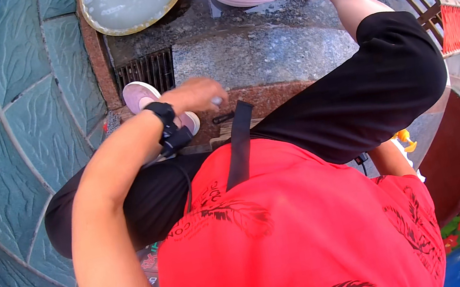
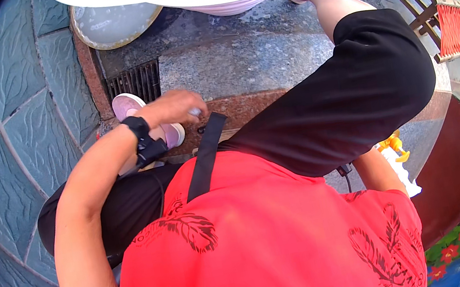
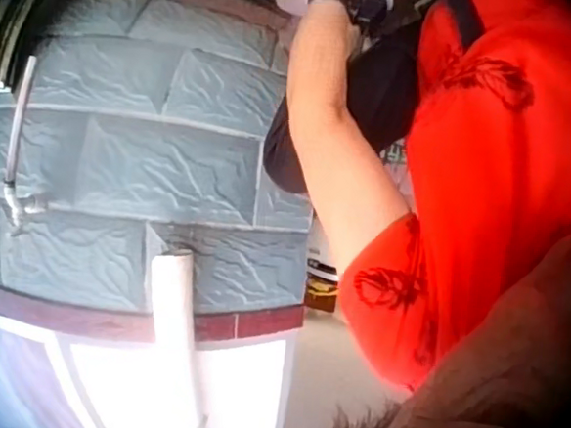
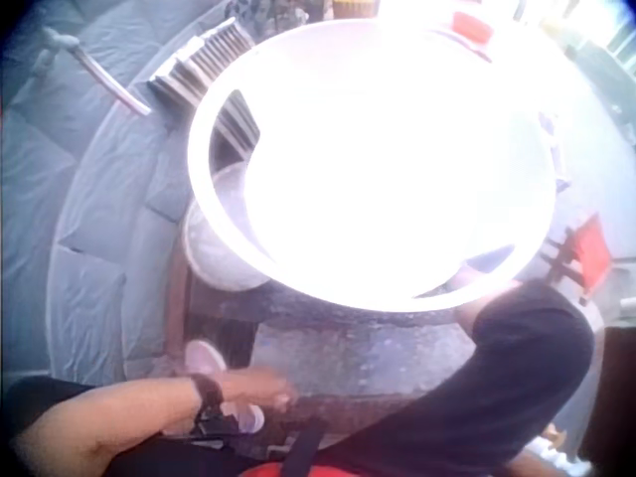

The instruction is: The person washes a stack of white plastic containers under running water from a tap. They scrub the exterior and interior with a cloth, rinse the items, and place them into a larger white basin. The person also rinses the cloth and briefly handles a small metal tool.

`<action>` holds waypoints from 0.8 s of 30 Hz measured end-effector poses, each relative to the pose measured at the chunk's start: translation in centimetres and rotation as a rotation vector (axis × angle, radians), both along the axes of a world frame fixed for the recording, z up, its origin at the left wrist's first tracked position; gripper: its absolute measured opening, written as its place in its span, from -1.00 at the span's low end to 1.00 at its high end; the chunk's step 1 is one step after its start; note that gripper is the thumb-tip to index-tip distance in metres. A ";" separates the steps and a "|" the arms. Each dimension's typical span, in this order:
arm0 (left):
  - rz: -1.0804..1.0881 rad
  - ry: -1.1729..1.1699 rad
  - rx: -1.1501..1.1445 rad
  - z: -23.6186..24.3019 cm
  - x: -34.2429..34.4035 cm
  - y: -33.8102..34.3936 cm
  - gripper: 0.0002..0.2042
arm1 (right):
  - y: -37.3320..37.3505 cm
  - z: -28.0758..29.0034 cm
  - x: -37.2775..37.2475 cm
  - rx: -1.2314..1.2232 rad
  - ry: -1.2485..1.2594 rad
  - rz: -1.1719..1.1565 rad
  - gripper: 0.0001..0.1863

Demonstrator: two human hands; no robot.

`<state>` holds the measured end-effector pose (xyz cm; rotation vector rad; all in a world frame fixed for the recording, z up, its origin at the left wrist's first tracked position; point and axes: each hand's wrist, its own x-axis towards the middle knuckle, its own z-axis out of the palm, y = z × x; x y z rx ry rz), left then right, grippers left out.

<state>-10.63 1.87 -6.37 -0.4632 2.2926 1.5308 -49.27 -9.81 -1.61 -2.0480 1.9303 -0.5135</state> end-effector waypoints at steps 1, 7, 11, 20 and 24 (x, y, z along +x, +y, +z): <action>-0.051 0.094 -0.044 -0.3 -0.7 1.1 -0.77 | 1.6 0.8 0.0 -0.005 -0.049 -0.004 -0.80; -0.258 0.228 -0.307 -6.6 -4.5 4.1 -0.73 | 15.8 6.4 -1.2 0.126 -0.217 -0.135 -0.81; -0.170 0.327 -0.477 -8.2 -1.8 7.9 -0.80 | 21.6 6.6 0.1 0.299 -0.334 -0.108 -0.81; -0.273 0.180 -0.290 -9.4 -1.6 8.3 -0.86 | 24.7 7.0 -1.2 0.368 -0.400 -0.216 -0.81; -0.239 0.243 -0.326 -6.8 -2.7 6.6 -0.86 | 25.0 7.0 -2.0 0.372 -0.409 -0.242 -0.81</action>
